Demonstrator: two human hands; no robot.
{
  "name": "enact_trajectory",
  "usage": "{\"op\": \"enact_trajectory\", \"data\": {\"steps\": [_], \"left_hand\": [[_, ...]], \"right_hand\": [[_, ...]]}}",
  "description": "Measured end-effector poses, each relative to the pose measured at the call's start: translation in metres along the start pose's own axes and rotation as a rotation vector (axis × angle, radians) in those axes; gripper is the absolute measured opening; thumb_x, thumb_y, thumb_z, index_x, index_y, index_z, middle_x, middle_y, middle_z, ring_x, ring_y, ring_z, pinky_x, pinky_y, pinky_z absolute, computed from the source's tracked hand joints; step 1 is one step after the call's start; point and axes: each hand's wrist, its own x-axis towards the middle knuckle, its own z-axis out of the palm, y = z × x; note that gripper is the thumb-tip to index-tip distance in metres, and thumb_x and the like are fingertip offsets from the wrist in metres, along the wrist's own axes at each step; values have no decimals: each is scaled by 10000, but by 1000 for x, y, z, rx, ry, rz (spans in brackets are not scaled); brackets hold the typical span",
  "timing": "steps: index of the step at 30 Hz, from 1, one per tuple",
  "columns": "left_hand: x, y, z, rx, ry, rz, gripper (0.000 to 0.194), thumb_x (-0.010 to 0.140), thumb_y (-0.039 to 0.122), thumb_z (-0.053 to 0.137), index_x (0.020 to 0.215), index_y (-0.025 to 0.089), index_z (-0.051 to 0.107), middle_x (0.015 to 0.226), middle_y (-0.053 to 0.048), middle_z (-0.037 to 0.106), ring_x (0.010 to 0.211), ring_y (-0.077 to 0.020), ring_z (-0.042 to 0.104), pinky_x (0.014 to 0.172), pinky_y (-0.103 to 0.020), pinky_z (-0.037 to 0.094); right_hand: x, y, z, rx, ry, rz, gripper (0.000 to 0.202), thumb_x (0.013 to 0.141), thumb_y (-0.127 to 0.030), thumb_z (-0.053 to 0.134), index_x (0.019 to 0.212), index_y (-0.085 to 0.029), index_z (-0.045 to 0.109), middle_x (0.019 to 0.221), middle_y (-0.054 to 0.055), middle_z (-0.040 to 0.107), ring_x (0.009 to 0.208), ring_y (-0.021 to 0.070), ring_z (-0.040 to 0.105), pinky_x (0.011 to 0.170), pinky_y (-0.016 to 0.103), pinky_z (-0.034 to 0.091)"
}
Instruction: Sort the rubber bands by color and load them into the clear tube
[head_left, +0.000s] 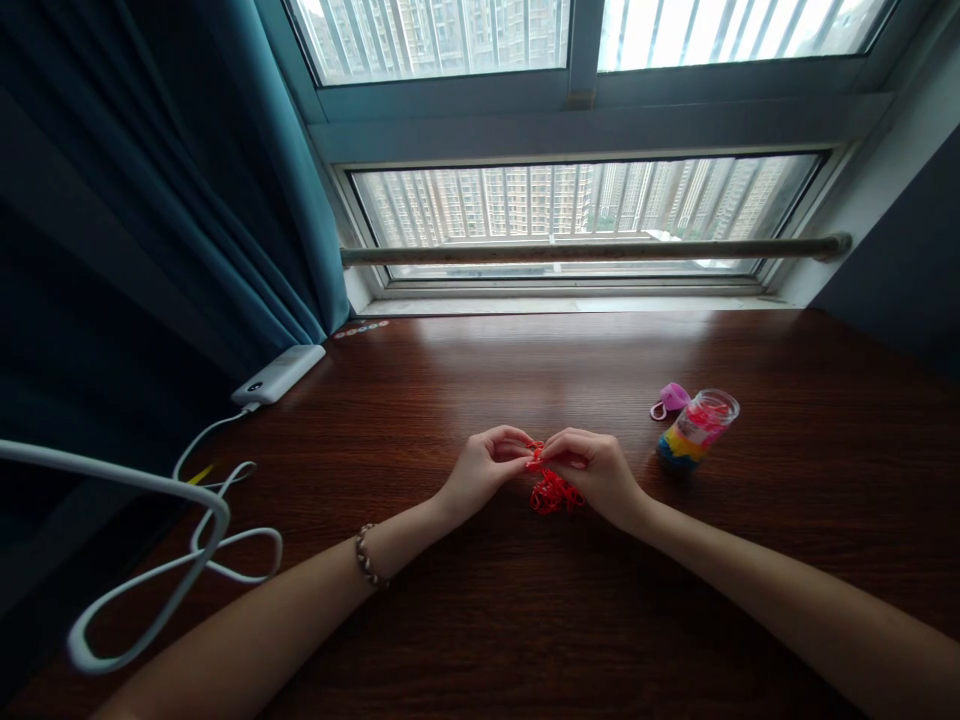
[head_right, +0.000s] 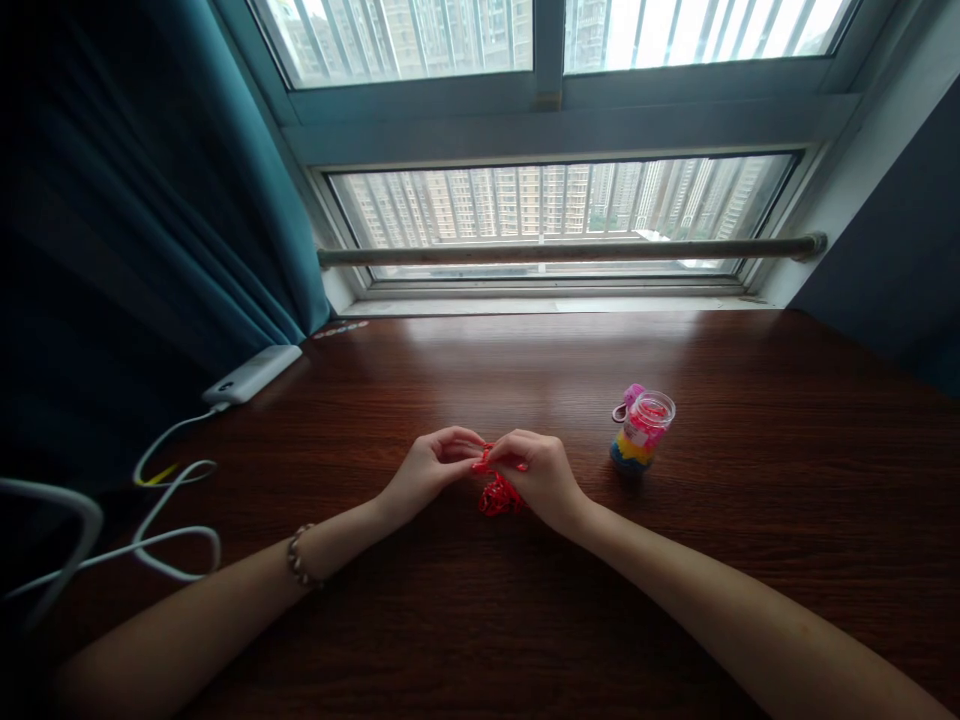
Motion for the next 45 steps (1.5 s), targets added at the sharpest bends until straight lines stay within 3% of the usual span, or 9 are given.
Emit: {"op": "enact_trajectory", "data": {"steps": [5,12,18,26,34,37,40,45], "left_hand": [[-1,3,1,30,-23,-16,215,646,243,679,814,108,679,845,-76,687,800,-199,623,782,-308,486],[-6,7,7,-141,-73,-134,227,680,225,641,865,101,684,848,-83,689,780,-209,625,762,-323,490],[-6,3,6,-260,-64,-172,241,682,254,655,861,94,664,835,-90,681,754,-191,625,745,-318,492],[-6,3,6,-238,-29,-202,245,611,266,711,776,88,680,748,-81,687,699,-188,630,711,-314,504],[-5,3,6,-350,-90,-210,223,710,215,599,854,65,682,847,-128,679,768,-194,620,772,-329,479],[-5,3,6,-371,-107,-220,241,737,231,576,874,59,675,856,-137,675,743,-178,620,744,-305,480],[-6,4,8,-322,-111,-195,250,718,235,616,905,77,667,864,-120,678,735,-171,619,734,-291,480],[-7,5,8,-210,-79,-143,261,665,214,671,899,100,672,873,-98,683,763,-183,621,733,-283,483]], "right_hand": [[0,1,0,-106,17,-71,54,743,-181,599,724,-189,650,735,32,634,674,134,590,622,242,465],[-3,1,3,-209,76,-106,50,735,-170,604,726,-194,647,754,31,611,673,129,580,622,235,458],[-6,0,2,-195,20,-146,82,762,-153,572,767,-192,645,785,35,606,693,120,582,630,217,459],[-6,0,3,-264,7,-80,40,745,-160,594,737,-189,621,723,19,607,652,120,569,611,219,441],[-3,-1,2,-297,58,-1,96,710,-142,611,645,-176,550,655,-1,581,610,119,536,576,223,410],[-3,0,2,-218,62,84,83,701,-154,616,734,-176,543,652,-7,589,588,117,541,560,221,421],[-3,0,3,-132,61,143,165,701,-166,618,849,-173,545,687,-2,608,602,120,561,574,225,443],[-3,-4,2,-170,82,102,24,712,-181,616,716,-173,593,688,9,588,635,129,550,582,235,443]]}}
